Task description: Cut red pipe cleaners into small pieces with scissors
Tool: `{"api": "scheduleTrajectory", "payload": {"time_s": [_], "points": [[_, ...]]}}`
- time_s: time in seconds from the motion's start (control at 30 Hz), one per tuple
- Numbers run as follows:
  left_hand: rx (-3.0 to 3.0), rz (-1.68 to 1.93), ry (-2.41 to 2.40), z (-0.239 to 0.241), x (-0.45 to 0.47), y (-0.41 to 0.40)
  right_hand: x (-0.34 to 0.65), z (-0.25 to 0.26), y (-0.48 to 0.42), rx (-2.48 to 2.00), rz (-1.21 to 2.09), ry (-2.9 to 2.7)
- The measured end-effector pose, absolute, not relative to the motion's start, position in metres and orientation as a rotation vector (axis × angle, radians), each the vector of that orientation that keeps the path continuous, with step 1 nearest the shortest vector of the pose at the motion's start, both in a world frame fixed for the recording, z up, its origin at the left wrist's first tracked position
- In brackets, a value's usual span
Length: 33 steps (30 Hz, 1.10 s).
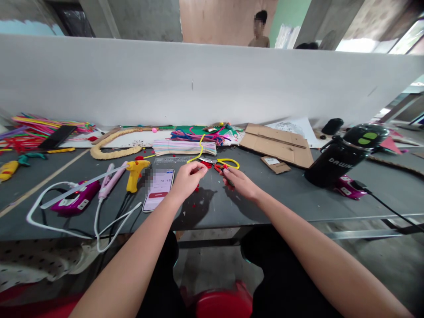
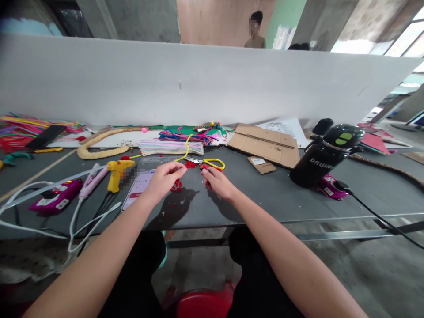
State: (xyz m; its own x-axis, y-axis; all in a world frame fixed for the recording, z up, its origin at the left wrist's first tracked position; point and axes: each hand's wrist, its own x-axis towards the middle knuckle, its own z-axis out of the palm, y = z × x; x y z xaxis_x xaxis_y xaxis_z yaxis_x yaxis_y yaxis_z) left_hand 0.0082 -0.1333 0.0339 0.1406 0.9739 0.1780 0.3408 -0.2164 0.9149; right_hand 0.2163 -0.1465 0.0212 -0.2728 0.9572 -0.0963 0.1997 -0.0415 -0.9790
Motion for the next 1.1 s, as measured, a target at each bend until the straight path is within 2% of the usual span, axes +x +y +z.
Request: {"api": "scheduleTrajectory", "payload": {"time_s": [0.23,0.53,0.83,1.1], "points": [[1.658,1.085,1.208,0.038,0.016,-0.14,0.211,0.02,-0.142,-1.182,1.649,-1.202],[1.634,1.087,1.202,0.039,0.02,-0.144,0.199,0.025,-0.148,-1.141,1.698,-1.082],[1.624,1.068,1.207,0.039,0.022,-0.146,0.197,0.018,-0.144,-1.17,1.597,-1.119],[1.622,1.058,1.212,0.039,0.023,-0.145,0.201,0.026,-0.146,-1.031,1.791,-1.072]]}}
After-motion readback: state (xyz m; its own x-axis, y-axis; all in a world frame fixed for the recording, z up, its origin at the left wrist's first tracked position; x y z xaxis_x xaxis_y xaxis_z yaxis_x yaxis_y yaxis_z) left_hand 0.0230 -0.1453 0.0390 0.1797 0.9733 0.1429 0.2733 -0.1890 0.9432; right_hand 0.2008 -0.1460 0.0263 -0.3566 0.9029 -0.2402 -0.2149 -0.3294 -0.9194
